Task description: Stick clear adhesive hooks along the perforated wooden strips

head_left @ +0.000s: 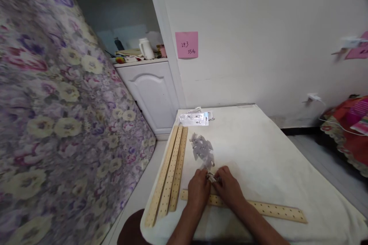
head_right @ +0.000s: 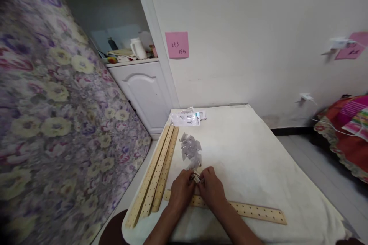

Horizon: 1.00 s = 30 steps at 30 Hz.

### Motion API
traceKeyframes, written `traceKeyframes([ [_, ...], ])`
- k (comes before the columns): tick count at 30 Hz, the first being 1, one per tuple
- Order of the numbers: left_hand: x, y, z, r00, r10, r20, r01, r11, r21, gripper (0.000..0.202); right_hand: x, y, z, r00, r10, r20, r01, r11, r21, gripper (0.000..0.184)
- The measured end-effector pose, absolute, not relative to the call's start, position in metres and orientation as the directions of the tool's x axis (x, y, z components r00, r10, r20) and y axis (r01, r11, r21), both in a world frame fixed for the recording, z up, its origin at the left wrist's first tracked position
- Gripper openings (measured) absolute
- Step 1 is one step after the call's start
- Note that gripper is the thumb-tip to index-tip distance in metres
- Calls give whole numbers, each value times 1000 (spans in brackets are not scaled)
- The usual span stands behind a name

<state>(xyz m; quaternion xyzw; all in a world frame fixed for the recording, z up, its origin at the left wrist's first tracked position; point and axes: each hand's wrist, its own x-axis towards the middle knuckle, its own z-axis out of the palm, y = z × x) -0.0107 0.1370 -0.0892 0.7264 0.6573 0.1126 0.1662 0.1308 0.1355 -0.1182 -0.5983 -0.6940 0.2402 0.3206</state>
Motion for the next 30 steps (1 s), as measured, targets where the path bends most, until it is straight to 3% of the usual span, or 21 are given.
traceKeyframes([
  [4, -10, 139, -87, 126, 991, -42, 922, -101, 375, 24, 134, 144, -124, -79, 981, 177, 662, 185, -727, 5],
  [9, -15, 131, -88, 138, 990, -23, 921, -119, 371, 35, 141, 151, -125, -72, 976, 205, 657, 201, -726, 6],
  [15, -9, 134, -93, 154, 988, 17, 906, -148, 396, 34, 153, 161, -120, -81, 974, 214, 684, 210, -699, 5],
  [24, -3, 144, -82, 156, 982, 106, 858, -188, 479, 29, 178, 164, -123, -53, 964, 259, 634, 233, -738, 26],
  [30, -34, 109, -96, 153, 958, 243, 821, -260, 508, 30, 198, 121, -120, -96, 978, 185, 595, 205, -777, 22],
])
